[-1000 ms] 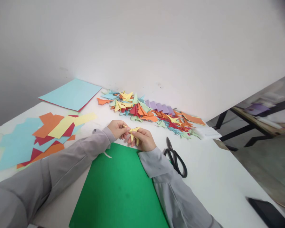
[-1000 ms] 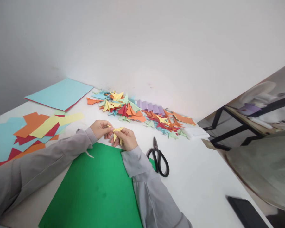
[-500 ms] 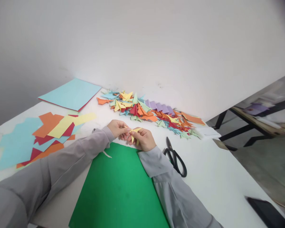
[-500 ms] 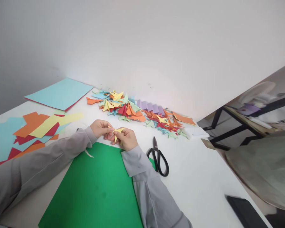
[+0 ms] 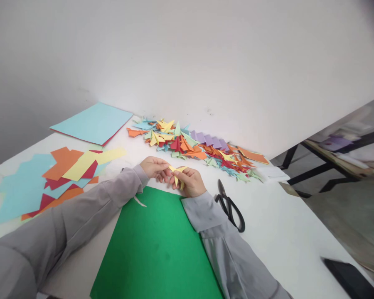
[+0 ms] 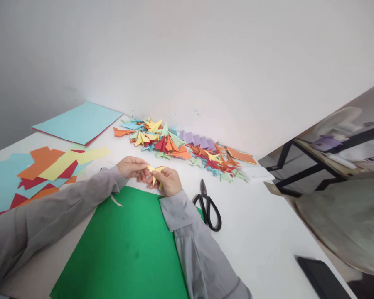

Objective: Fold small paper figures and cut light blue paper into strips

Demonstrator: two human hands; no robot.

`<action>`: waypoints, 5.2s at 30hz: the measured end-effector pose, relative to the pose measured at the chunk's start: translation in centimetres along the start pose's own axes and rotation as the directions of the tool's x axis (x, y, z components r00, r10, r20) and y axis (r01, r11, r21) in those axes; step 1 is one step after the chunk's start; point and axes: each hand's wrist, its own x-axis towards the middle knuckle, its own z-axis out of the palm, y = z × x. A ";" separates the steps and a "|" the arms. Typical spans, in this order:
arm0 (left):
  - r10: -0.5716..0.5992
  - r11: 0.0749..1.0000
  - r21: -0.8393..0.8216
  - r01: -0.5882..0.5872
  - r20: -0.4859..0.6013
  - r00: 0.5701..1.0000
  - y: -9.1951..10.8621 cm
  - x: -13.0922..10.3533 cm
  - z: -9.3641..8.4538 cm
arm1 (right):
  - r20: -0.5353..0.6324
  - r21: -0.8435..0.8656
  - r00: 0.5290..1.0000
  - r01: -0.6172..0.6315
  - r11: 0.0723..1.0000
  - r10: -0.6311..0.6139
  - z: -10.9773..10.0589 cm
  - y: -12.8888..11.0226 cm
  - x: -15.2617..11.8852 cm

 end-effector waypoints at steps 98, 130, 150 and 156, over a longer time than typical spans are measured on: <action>0.148 0.969 0.209 -0.130 -0.074 0.986 -0.4 -0.7 1.2 | 0.010 -0.100 0.996 -0.089 0.991 0.091 1.0 -0.7 -0.3; 0.205 0.949 0.268 -0.167 -0.120 0.971 -0.1 -0.9 1.4 | 0.011 -0.100 1.000 0.007 0.995 -0.006 1.1 0.1 -0.4; 0.198 0.977 0.133 -0.169 -0.247 0.949 -0.3 -0.5 1.0 | -0.061 0.001 0.997 -0.056 0.998 0.056 1.0 -0.7 -0.4; 0.187 0.976 0.148 -0.158 -0.207 0.960 -0.2 -0.6 1.0 | -0.084 -0.025 0.996 -0.018 1.000 0.016 1.4 -0.6 -0.3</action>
